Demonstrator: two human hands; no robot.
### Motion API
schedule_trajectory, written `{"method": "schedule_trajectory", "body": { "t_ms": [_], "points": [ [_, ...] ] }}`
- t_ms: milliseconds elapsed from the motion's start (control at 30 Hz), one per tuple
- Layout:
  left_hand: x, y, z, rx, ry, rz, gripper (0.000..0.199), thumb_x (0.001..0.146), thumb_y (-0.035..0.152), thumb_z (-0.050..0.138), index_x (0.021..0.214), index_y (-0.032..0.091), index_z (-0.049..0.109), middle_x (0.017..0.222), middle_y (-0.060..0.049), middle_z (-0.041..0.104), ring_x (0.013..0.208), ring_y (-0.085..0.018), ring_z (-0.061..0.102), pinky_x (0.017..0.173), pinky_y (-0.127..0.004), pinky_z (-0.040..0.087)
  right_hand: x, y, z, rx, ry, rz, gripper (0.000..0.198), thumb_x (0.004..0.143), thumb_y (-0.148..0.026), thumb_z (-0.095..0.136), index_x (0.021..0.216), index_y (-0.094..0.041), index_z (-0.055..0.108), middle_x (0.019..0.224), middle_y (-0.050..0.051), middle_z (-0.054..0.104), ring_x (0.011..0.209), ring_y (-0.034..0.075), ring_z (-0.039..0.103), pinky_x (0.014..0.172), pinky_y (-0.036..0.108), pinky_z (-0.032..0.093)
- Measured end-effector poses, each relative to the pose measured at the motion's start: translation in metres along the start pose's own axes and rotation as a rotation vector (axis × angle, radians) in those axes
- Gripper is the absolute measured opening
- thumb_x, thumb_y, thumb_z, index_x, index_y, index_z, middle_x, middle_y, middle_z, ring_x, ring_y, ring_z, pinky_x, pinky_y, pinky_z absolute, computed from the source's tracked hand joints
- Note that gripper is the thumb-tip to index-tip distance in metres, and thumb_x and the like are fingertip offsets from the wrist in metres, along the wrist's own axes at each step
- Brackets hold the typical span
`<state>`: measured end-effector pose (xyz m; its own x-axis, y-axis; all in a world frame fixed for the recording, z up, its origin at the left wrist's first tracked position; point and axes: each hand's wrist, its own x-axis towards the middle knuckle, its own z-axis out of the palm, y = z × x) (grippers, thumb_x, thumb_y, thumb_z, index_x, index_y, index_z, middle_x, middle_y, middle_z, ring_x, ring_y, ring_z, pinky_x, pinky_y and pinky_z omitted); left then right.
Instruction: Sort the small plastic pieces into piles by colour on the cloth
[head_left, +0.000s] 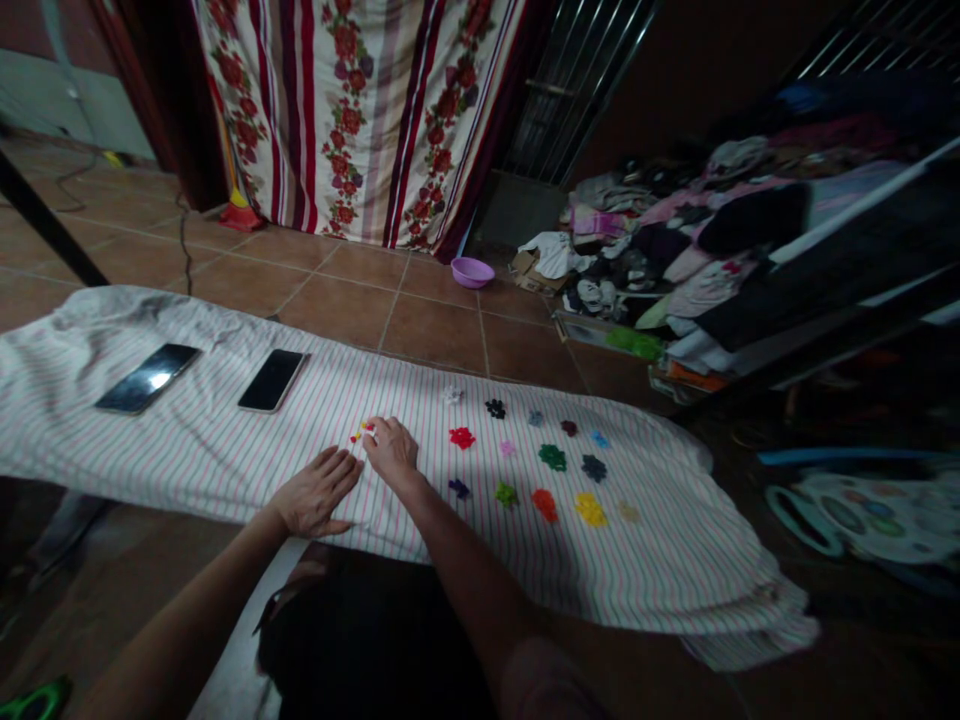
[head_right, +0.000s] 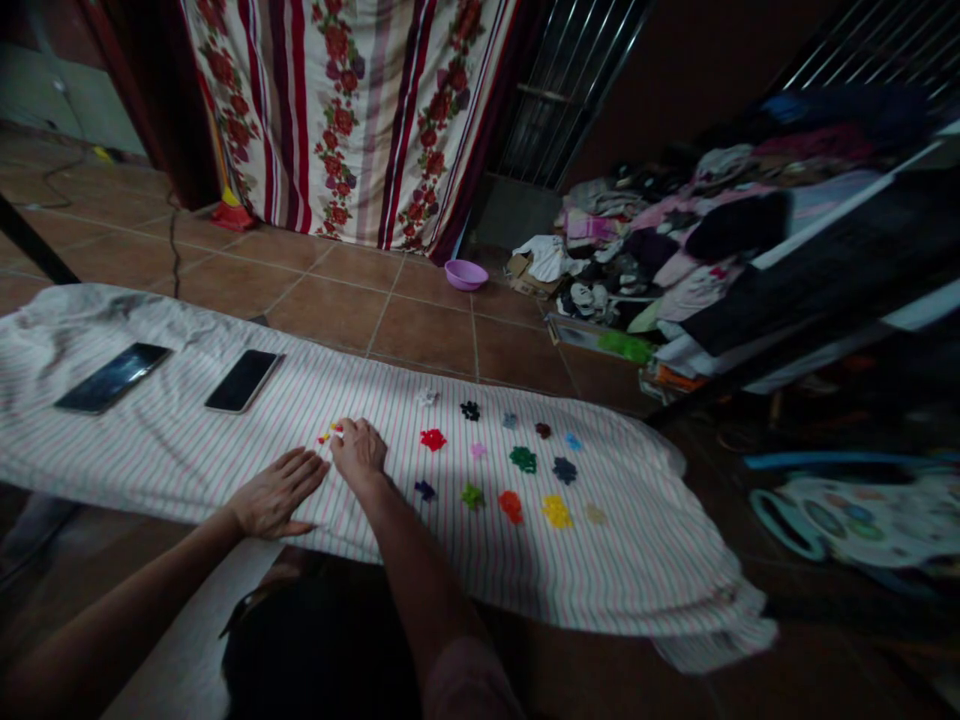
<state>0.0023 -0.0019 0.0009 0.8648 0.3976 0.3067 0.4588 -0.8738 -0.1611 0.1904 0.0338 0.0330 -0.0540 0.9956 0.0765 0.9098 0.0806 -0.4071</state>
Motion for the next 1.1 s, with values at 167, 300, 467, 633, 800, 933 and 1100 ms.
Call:
{"method": "schedule_trajectory", "body": {
  "t_ms": [167, 300, 467, 633, 800, 933, 1100],
  "points": [
    [0.001, 0.001, -0.001, 0.012, -0.039, -0.015, 0.077, 0.090, 0.065, 0.038, 0.134, 0.002, 0.049, 0.126, -0.024, 0.057, 0.120, -0.038, 0.050, 0.104, -0.054, 0.037, 0.001, -0.005, 0.000, 0.003, 0.017, 0.068, 0.019, 0.091, -0.031, 0.052, 0.105, -0.029, 0.065, 0.103, 0.002, 0.065, 0.100, 0.017, 0.060, 0.084, 0.027, 0.043],
    [0.001, 0.001, -0.002, 0.013, -0.042, -0.008, 0.077, 0.091, 0.065, 0.038, 0.134, 0.002, 0.049, 0.126, -0.024, 0.057, 0.120, -0.038, 0.050, 0.104, -0.053, 0.036, 0.001, -0.008, 0.005, 0.037, 0.051, 0.113, 0.015, 0.088, -0.031, 0.055, 0.100, -0.029, 0.066, 0.101, 0.001, 0.064, 0.098, 0.017, 0.059, 0.082, 0.027, 0.043],
    [0.001, 0.001, -0.002, 0.022, -0.033, -0.001, 0.079, 0.091, 0.065, 0.038, 0.135, 0.000, 0.048, 0.126, -0.025, 0.056, 0.120, -0.039, 0.050, 0.104, -0.054, 0.037, -0.001, -0.008, 0.006, 0.103, 0.091, 0.116, 0.014, 0.087, -0.030, 0.058, 0.098, -0.029, 0.066, 0.101, 0.001, 0.064, 0.096, 0.017, 0.059, 0.081, 0.026, 0.043],
    [0.000, 0.001, 0.000, 0.012, -0.026, -0.006, 0.079, 0.091, 0.065, 0.039, 0.135, 0.001, 0.048, 0.125, -0.024, 0.057, 0.119, -0.039, 0.050, 0.105, -0.054, 0.036, 0.000, 0.001, 0.007, 0.221, 0.137, 0.083, 0.012, 0.085, -0.023, 0.057, 0.095, -0.026, 0.064, 0.098, 0.000, 0.067, 0.093, 0.015, 0.061, 0.081, 0.025, 0.044],
    [-0.002, 0.001, 0.002, 0.009, -0.016, -0.009, 0.078, 0.091, 0.065, 0.039, 0.135, 0.001, 0.049, 0.126, -0.024, 0.056, 0.120, -0.039, 0.049, 0.105, -0.053, 0.035, 0.001, 0.018, 0.013, 0.315, 0.191, 0.072, 0.015, 0.082, -0.016, 0.056, 0.094, -0.023, 0.062, 0.091, -0.001, 0.069, 0.080, 0.014, 0.062, 0.076, 0.024, 0.046],
    [-0.003, 0.000, 0.004, 0.023, 0.001, 0.001, 0.078, 0.091, 0.065, 0.039, 0.134, 0.001, 0.050, 0.126, -0.024, 0.057, 0.120, -0.039, 0.049, 0.104, -0.053, 0.036, 0.000, 0.032, 0.012, 0.361, 0.241, 0.074, 0.014, 0.081, -0.017, 0.056, 0.093, -0.023, 0.062, 0.088, 0.000, 0.069, 0.078, 0.014, 0.063, 0.075, 0.025, 0.047],
    [-0.004, 0.000, 0.005, 0.009, 0.005, -0.003, 0.077, 0.091, 0.064, 0.040, 0.136, 0.002, 0.048, 0.127, -0.024, 0.056, 0.122, -0.039, 0.048, 0.105, -0.053, 0.035, -0.006, 0.047, 0.001, 0.379, 0.267, 0.081, 0.016, 0.084, -0.020, 0.055, 0.096, -0.024, 0.064, 0.088, -0.001, 0.069, 0.077, 0.014, 0.064, 0.073, 0.024, 0.048]
  ]
}}
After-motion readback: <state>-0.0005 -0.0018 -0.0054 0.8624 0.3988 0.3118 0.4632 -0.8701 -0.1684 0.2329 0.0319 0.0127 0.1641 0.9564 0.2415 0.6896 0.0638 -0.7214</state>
